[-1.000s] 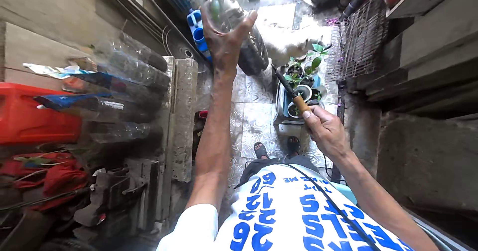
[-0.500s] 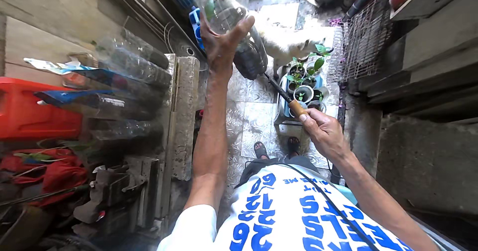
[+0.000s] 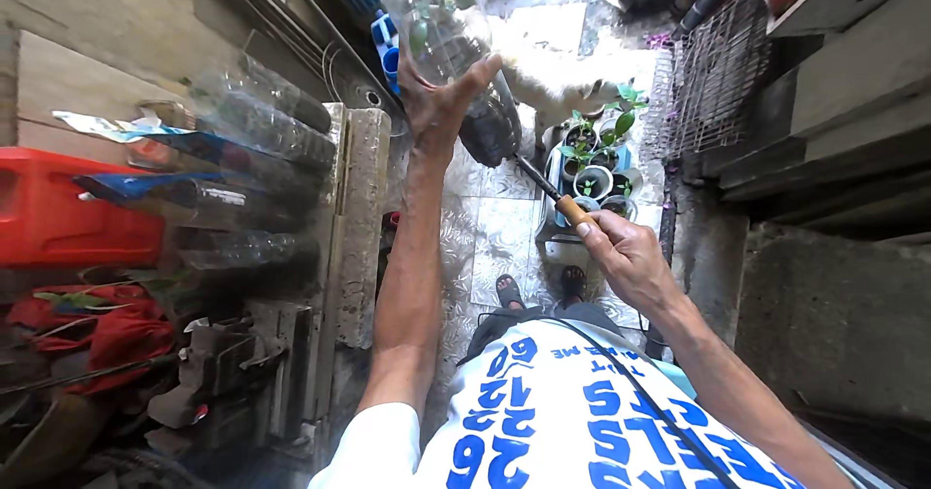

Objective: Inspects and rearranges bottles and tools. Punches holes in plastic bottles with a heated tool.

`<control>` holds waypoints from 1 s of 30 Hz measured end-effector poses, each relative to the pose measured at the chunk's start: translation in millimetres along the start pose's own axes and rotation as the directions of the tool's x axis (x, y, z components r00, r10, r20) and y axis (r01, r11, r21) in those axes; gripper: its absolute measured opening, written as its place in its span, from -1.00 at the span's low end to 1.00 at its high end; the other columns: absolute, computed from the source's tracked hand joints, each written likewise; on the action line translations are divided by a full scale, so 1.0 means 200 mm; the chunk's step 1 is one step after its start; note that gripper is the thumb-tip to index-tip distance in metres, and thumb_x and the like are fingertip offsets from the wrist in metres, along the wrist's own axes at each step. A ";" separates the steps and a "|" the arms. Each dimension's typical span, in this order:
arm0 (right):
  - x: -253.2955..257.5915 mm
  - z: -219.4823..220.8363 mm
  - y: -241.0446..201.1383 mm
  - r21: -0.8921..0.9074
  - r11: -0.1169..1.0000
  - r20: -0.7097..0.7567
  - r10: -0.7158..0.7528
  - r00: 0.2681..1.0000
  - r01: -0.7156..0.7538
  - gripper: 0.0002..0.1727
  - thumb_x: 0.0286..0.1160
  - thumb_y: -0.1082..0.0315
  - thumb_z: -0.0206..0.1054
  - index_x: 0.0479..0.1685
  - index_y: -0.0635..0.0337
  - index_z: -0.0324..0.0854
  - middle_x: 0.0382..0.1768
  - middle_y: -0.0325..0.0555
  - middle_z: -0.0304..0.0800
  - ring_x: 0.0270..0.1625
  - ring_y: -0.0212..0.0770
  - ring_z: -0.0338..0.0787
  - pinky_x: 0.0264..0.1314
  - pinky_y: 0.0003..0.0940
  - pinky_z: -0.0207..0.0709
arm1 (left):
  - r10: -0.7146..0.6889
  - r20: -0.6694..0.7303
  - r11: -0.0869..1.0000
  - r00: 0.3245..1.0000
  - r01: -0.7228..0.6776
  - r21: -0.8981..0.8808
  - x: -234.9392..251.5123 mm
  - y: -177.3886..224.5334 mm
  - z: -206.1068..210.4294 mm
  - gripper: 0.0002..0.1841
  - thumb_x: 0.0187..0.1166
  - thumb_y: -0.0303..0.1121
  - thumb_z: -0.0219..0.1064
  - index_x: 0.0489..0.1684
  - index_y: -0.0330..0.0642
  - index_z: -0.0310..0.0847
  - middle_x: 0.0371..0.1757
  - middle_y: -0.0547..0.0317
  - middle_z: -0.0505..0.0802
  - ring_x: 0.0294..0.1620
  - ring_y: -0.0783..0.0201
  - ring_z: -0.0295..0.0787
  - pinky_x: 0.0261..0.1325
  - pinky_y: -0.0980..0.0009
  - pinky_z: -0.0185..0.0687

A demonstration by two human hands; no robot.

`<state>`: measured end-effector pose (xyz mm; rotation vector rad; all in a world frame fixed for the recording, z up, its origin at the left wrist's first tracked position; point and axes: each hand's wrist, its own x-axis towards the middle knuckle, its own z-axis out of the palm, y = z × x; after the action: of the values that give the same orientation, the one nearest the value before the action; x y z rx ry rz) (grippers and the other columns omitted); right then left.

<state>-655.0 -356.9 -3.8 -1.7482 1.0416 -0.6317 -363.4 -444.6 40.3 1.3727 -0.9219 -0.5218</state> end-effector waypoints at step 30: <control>0.01 0.06 -0.03 -0.024 1.000 -0.008 -0.010 1.000 0.010 -0.63 0.80 0.05 0.08 -0.01 0.06 0.73 -0.65 -0.39 0.49 -0.69 -0.48 0.42 -0.64 -0.48 0.35 | 0.076 -0.034 0.997 0.997 -0.076 0.013 -0.09 -0.06 -0.04 0.11 -0.09 -0.21 0.83 0.56 -0.50 0.22 0.24 -0.13 0.76 0.27 0.17 0.77 0.38 0.23 0.75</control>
<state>-642.4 -352.4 -3.0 -1.7738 1.0500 -0.6352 -365.8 -428.0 25.0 1.3478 -0.9466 -0.4348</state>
